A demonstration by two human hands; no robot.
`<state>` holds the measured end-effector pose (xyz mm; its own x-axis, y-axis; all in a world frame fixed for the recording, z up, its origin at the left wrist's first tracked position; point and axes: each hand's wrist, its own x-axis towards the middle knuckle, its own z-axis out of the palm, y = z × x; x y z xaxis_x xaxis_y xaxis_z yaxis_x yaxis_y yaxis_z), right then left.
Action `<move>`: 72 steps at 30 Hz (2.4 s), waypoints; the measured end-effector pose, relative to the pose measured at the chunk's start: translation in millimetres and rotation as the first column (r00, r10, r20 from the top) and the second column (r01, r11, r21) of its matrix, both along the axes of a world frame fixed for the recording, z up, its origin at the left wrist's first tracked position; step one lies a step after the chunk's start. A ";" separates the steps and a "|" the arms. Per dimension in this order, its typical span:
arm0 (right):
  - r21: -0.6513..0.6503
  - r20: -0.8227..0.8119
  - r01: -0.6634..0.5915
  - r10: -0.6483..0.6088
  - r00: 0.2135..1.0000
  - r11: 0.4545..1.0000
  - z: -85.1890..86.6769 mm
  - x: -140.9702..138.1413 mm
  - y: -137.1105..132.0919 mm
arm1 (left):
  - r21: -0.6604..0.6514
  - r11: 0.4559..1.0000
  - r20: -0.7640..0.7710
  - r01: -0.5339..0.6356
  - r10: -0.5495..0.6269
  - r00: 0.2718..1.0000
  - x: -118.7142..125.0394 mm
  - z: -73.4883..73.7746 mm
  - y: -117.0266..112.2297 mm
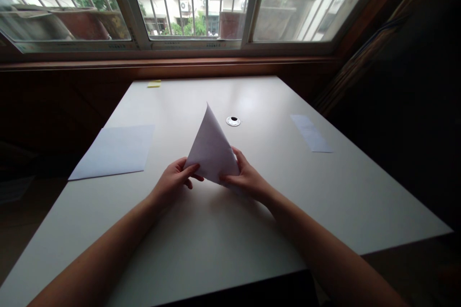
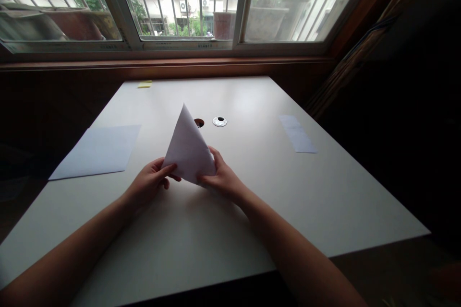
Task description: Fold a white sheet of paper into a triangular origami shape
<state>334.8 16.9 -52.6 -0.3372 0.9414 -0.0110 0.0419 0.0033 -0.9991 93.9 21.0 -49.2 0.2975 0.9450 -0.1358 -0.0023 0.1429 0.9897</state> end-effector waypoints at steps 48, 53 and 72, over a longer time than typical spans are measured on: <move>-0.149 -0.159 -0.135 0.111 0.981 0.980 17.3 13.5 3.7 | -0.087 0.994 0.057 0.073 -0.069 0.996 -1.3 -2.7 -2.8; -0.136 -0.106 -0.077 0.063 0.992 0.988 11.2 9.5 3.7 | -0.074 0.993 0.046 0.092 -0.088 0.995 0.8 -0.5 -4.1; -0.235 -0.146 -0.155 0.123 0.982 0.960 9.1 25.2 5.0 | -0.061 0.986 0.153 -0.154 0.162 0.975 -2.6 -7.0 2.1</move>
